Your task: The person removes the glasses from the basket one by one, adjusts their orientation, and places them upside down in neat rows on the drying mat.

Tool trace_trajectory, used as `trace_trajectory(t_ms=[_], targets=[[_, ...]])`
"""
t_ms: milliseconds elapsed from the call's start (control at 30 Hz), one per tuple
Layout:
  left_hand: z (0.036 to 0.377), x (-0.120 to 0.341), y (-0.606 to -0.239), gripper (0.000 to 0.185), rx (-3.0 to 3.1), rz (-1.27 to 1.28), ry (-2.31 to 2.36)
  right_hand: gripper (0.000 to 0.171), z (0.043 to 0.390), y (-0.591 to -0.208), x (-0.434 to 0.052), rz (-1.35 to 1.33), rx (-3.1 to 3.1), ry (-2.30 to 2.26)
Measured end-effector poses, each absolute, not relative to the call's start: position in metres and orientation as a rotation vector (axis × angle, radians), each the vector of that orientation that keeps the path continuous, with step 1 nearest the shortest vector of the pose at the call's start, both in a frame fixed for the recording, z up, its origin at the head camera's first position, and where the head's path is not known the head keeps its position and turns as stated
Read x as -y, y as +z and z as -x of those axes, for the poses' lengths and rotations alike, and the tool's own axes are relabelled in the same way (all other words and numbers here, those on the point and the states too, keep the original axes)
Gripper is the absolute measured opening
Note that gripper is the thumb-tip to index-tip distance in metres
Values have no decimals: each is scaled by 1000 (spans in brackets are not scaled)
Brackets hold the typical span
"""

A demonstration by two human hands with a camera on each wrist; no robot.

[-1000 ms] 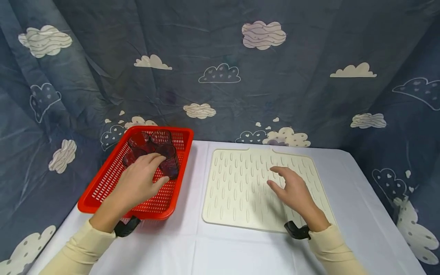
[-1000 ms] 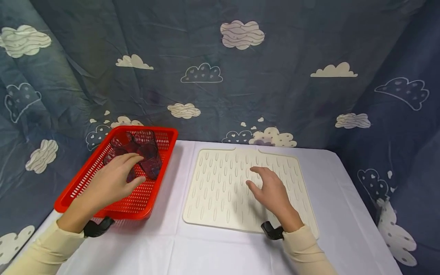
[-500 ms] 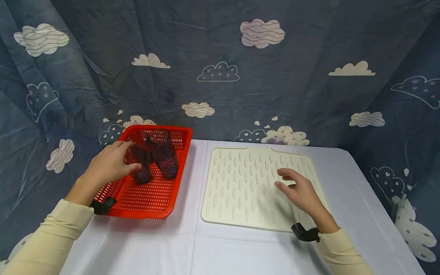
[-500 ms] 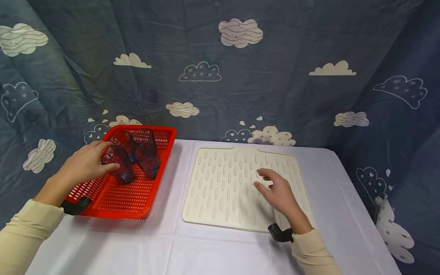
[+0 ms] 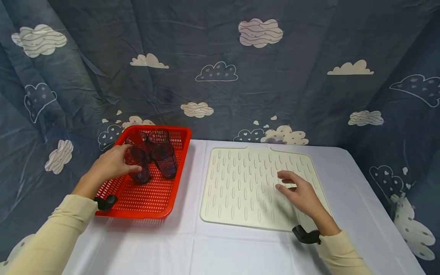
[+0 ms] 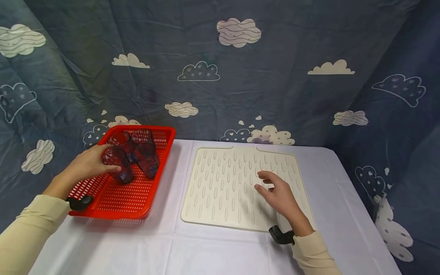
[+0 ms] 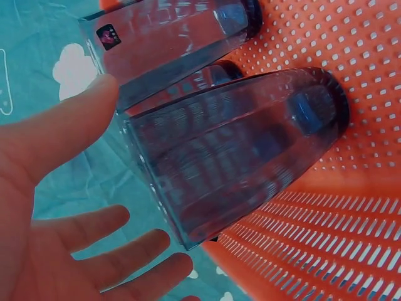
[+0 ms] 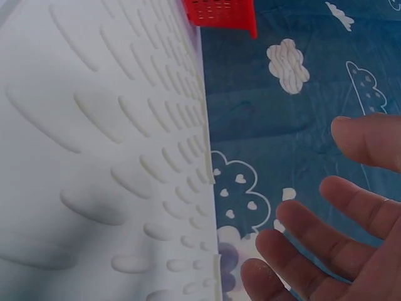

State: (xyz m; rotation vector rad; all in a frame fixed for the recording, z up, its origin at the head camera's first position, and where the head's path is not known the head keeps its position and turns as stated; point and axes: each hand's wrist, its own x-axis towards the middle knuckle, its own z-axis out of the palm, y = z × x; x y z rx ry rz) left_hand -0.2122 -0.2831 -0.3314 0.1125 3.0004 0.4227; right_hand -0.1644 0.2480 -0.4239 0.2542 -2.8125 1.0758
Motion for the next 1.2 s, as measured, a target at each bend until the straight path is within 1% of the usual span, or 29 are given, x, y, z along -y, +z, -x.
trace_trajectory(t_ms=[367,633,767,1033,1200], targets=[[219,285,-346,91,-3021,-47,435,46,163,-427,-249,-255,2831,1111],[224,284,-348,77,-3009,-27,460,45,164,-425,-247,-273,2855,1122],[226,281,-349,76,-2984,11,463,45,163,-427,-246,-279,2855,1129],[223,280,-343,88,-2932,-1,390,47,163,-428,-247,-283,2868,1125],[222,276,-341,85,-2933,-40,339,46,163,-426,-245,-282,2866,1130]])
